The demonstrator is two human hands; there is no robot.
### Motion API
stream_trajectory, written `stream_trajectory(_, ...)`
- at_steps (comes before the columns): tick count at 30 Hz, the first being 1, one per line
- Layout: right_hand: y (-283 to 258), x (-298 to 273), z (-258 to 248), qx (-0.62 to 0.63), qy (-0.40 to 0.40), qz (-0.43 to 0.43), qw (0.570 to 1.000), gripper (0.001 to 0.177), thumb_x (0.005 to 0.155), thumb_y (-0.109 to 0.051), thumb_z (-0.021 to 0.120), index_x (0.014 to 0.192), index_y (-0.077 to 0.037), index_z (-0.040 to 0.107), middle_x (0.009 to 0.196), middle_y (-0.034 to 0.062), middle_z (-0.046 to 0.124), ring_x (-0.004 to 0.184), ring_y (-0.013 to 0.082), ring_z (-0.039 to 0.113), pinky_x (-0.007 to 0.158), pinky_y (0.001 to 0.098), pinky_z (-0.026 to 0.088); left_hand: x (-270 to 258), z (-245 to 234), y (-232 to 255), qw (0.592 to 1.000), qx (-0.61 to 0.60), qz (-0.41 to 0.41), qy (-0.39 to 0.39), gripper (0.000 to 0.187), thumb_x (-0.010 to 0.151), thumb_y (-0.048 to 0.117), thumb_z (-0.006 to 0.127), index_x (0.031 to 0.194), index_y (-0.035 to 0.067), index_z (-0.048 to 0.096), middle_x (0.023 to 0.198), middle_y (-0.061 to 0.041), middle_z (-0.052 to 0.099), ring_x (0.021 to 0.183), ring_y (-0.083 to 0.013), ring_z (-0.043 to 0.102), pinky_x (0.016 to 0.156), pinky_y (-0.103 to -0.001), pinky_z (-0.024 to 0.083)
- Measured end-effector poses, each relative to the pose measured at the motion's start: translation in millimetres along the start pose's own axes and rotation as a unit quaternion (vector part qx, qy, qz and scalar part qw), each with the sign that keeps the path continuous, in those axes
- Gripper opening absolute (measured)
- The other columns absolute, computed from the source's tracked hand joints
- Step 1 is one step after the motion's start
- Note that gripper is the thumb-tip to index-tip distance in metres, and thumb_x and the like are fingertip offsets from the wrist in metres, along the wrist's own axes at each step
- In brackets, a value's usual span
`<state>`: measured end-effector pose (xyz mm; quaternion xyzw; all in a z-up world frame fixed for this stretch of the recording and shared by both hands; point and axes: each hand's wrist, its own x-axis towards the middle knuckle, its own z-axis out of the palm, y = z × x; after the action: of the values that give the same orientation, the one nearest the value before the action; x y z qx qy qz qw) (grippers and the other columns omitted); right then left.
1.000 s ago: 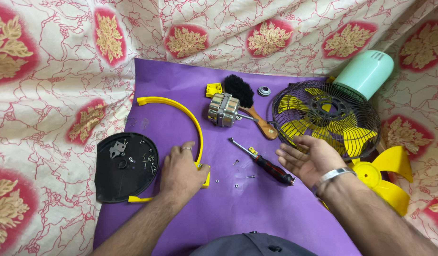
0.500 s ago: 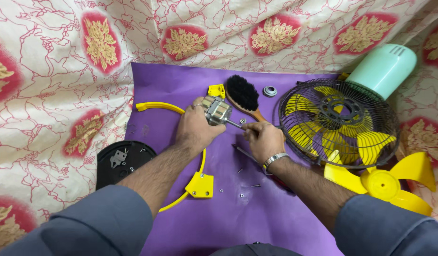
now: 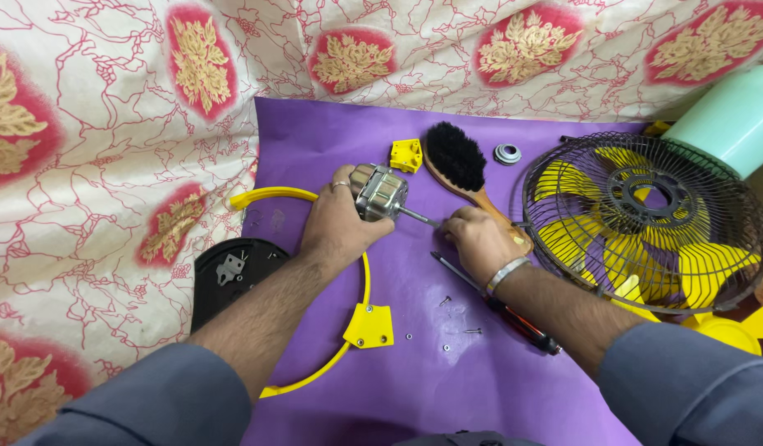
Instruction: The person assembles a yellow plastic fan neckband by inserting screws and washers into pre-drilled holes and tightening them with a screwdriver. They handle the neckband, screws, washers, and screwdriver throughout the clip.
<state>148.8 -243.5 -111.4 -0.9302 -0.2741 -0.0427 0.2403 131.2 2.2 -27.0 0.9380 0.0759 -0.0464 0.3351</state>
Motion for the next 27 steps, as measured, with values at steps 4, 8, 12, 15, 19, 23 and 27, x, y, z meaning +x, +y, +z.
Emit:
stream_trajectory(4, -11.8, -21.7, -14.6, 0.034, 0.017, 0.019, 0.999, 0.013, 0.088, -0.006, 0.07, 0.098, -0.004, 0.078, 0.1, 0.0103, 0.075, 0.093, 0.0289, 0.071, 0.086, 0.0389, 0.057, -8.3, 0.5, -5.2, 0.997, -0.033, 0.037, 0.059, 0.1, 0.069, 0.032, 0.089, 0.147, 0.003, 0.033, 0.133, -0.021, 0.052, 0.126, -0.0337, 0.052, 0.107, -0.043, 0.044)
stream_trajectory(8, -13.6, -43.4, -33.1, 0.453, -0.016, 0.409, 0.792, 0.016, 0.095, -0.005, 0.068, 0.109, -0.005, 0.073, 0.1, 0.0094, 0.075, 0.088, 0.0195, 0.07, 0.081, 0.0329, 0.058, -36.7, 6.3, -12.9, 0.979, -0.036, 0.096, 0.176, 0.085, 0.074, 0.022, 0.087, 0.142, 0.0, 0.04, 0.133, -0.024, 0.052, 0.127, -0.0366, 0.049, 0.108, -0.048, 0.039)
stream_trajectory(12, -19.8, -77.7, -34.0, 0.727, 0.015, 0.41, 0.551, 0.024, 0.096, -0.001, 0.061, 0.119, 0.001, 0.066, 0.106, 0.0103, 0.07, 0.093, 0.0179, 0.071, 0.089, 0.0314, 0.061, -80.1, 22.6, -13.9, 0.966, -0.075, 0.128, 0.21, 0.066, 0.077, 0.014, 0.081, 0.134, 0.001, 0.05, 0.128, -0.018, 0.059, 0.122, -0.0342, 0.054, 0.106, -0.048, 0.042)
stream_trajectory(15, -28.4, -95.2, -22.4, 0.734, 0.002, 0.425, 0.529, 0.027, 0.095, 0.0, 0.06, 0.121, -0.002, 0.064, 0.107, 0.012, 0.07, 0.095, 0.0206, 0.071, 0.089, 0.0329, 0.06, -111.4, 33.2, -17.3, 0.973, -0.087, 0.097, 0.191, 0.061, 0.076, 0.013, 0.079, 0.13, 0.003, 0.054, 0.121, -0.015, 0.062, 0.119, -0.0315, 0.057, 0.104, -0.045, 0.044)
stream_trajectory(19, -36.7, -108.5, -6.0, 0.676, -0.006, 0.464, 0.573, 0.027, 0.092, 0.001, 0.059, 0.118, -0.001, 0.064, 0.104, 0.0138, 0.075, 0.089, 0.0215, 0.075, 0.083, 0.0322, 0.062, -143.1, 33.2, -32.5, 0.98, -0.081, 0.048, 0.175, 0.053, 0.076, 0.011, 0.077, 0.125, 0.006, 0.057, 0.118, -0.013, 0.065, 0.117, -0.0304, 0.06, 0.103, -0.044, 0.045)
stream_trajectory(23, -41.2, -112.9, 1.4, 0.497, -0.02, 0.385, 0.777, 0.024, 0.088, 0.0, 0.071, 0.112, 0.001, 0.071, 0.092, 0.0115, 0.077, 0.076, 0.0187, 0.071, 0.071, 0.0321, 0.06, -169.2, 20.6, -52.8, 0.984, -0.08, 0.001, 0.156, 0.055, 0.076, 0.013, 0.076, 0.127, 0.006, 0.057, 0.118, -0.013, 0.065, 0.116, -0.0287, 0.061, 0.102, -0.042, 0.047)
stream_trajectory(27, -51.0, -118.9, -8.3, 0.269, -0.012, 0.326, 0.906, 0.018, 0.083, -0.006, 0.077, 0.1, -0.004, 0.076, 0.087, 0.0048, 0.08, 0.078, 0.0132, 0.075, 0.074, 0.0302, 0.061, -189.5, 12.8, -61.8, 0.995, -0.014, -0.071, 0.072, 0.062, 0.079, 0.03, 0.081, 0.134, 0.011, 0.06, 0.115, -0.009, 0.067, 0.113, -0.0257, 0.063, 0.099, -0.04, 0.05)
